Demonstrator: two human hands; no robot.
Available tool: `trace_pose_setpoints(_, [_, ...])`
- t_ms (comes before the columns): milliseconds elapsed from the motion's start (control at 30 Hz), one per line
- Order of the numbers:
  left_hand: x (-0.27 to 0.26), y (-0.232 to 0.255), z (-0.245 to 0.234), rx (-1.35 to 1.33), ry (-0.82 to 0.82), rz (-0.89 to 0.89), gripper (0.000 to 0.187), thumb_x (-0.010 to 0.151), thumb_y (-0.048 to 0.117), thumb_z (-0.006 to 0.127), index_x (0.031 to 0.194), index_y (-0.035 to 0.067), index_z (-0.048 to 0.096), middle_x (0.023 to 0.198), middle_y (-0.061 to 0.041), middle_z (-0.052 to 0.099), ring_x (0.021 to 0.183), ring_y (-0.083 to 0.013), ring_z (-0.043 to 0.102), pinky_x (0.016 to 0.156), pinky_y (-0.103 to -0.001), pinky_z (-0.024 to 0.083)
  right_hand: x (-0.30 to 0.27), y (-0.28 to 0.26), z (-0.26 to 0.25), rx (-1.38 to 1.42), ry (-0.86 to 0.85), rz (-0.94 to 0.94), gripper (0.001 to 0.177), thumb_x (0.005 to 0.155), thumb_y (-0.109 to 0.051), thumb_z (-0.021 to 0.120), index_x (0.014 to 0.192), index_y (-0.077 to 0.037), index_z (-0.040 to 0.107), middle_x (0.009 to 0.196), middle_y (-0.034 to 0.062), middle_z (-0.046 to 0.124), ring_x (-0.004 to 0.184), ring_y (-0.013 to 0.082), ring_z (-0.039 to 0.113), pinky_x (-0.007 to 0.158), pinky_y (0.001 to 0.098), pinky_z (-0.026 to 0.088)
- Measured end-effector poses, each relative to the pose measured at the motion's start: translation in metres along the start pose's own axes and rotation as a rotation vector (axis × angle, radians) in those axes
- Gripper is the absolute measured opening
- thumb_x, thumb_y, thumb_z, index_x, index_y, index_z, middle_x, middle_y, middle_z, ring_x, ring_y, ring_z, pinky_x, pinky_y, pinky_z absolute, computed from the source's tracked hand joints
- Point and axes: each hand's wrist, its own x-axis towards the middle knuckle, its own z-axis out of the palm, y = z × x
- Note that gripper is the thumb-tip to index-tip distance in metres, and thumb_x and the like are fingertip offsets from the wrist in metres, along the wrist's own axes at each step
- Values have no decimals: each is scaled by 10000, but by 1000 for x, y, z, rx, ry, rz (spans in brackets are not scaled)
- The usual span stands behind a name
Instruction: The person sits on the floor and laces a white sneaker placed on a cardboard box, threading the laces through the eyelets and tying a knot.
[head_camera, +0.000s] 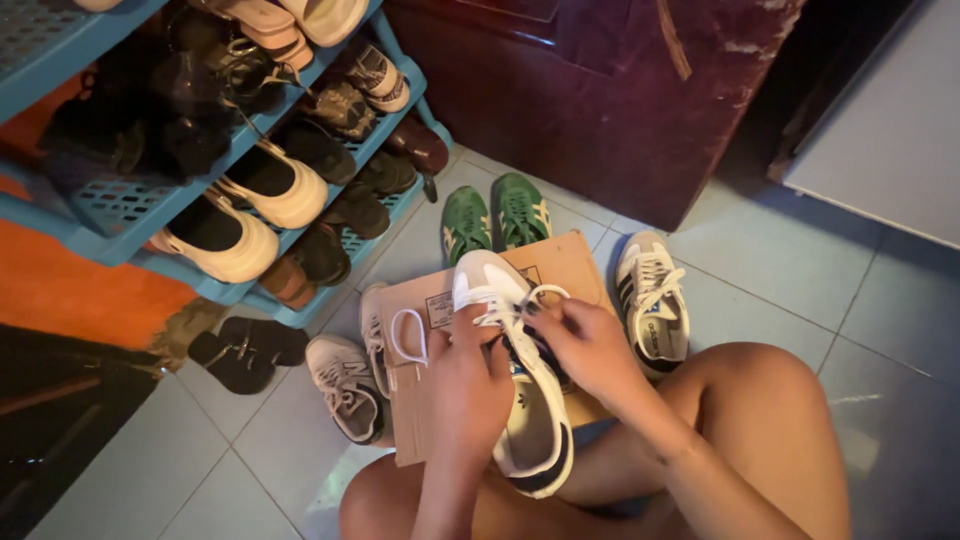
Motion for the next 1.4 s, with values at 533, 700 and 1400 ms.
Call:
trace_pose_setpoints(533, [30, 7, -20, -225, -190, -272, 599, 749, 133, 774, 1311, 80, 572, 801, -54, 799, 766, -213, 749, 732, -340, 551, 13, 27, 5, 602, -260, -133, 121, 982, 56, 593, 1066, -6, 654, 1019, 60, 686, 950, 112, 652, 867, 263, 530])
trace_pose_setpoints(700, [6, 17, -2, 3, 148, -31, 353, 812, 118, 759, 1141, 105, 631, 901, -65, 776, 910, -298, 708, 790, -429, 532, 0, 40, 12, 907, -228, -179, 101, 956, 69, 571, 1011, -13, 592, 1200, 131, 748, 1121, 198, 683, 1015, 341, 513])
trace_pose_setpoints(1400, [31, -37, 0, -351, -319, -186, 494, 853, 58, 653, 1333, 101, 545, 994, -108, 750, 926, -244, 722, 824, -349, 550, -63, -45, 8, -314, 229, -572, 312, 811, -68, 743, 1115, -21, 685, 1045, 147, 679, 982, 363, 636, 843, 425, 528])
